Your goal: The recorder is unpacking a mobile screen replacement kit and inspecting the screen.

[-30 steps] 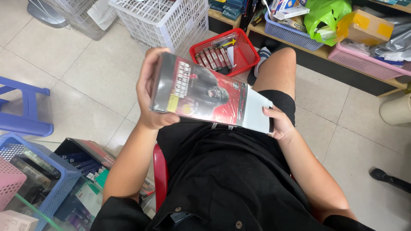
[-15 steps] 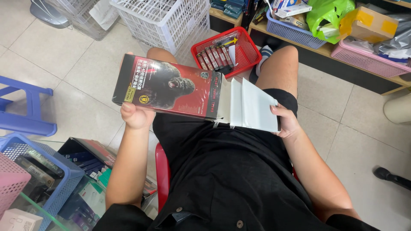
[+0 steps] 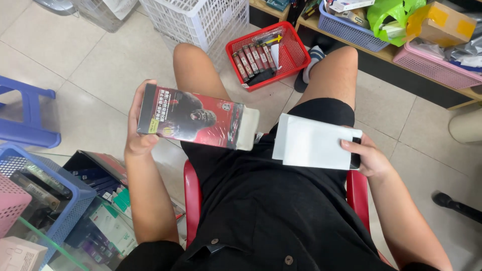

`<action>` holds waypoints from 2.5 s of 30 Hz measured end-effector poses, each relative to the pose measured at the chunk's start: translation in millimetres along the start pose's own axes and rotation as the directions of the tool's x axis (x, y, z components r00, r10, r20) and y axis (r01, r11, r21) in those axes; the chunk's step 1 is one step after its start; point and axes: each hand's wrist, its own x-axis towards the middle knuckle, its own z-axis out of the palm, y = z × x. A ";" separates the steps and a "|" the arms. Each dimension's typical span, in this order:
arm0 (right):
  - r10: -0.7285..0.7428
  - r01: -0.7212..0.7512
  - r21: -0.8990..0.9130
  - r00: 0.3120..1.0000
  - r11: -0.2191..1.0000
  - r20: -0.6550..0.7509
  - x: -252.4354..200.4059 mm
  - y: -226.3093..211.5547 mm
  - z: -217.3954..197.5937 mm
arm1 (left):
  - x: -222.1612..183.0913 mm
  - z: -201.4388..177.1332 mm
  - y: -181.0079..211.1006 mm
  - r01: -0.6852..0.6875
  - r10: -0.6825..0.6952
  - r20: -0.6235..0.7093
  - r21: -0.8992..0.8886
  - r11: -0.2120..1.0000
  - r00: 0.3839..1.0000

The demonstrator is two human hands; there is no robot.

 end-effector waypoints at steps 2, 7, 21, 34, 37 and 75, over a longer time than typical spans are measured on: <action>-0.002 0.000 -0.092 1.000 0.996 -0.024 -18.8 1.2 11.8 | -5.3 -11.8 7.3 0.107 -0.110 0.018 0.101 0.989 0.994; -0.241 0.118 -0.604 0.963 0.788 -0.125 -35.4 17.3 43.1 | -9.7 -30.8 11.8 0.456 -0.540 -0.042 0.591 0.665 0.841; -0.376 -0.089 -0.957 0.906 0.276 -0.193 -48.7 -11.9 51.0 | 9.3 8.6 13.5 0.651 -0.709 -0.270 0.680 0.338 0.651; -0.223 -0.116 -0.703 0.901 0.701 -0.371 -46.7 -3.7 2.7 | 14.8 32.7 6.2 0.534 -0.634 -0.250 0.789 0.305 0.732; -0.307 0.039 -0.613 0.889 0.789 -0.339 -48.8 -8.1 -5.4 | 16.9 33.3 1.8 0.444 -0.561 -0.243 0.859 0.255 0.791; -0.491 0.655 -0.715 0.720 0.246 0.491 -69.5 -153.1 163.8 | 32.8 215.6 -55.1 0.465 -0.384 0.797 0.148 0.873 0.466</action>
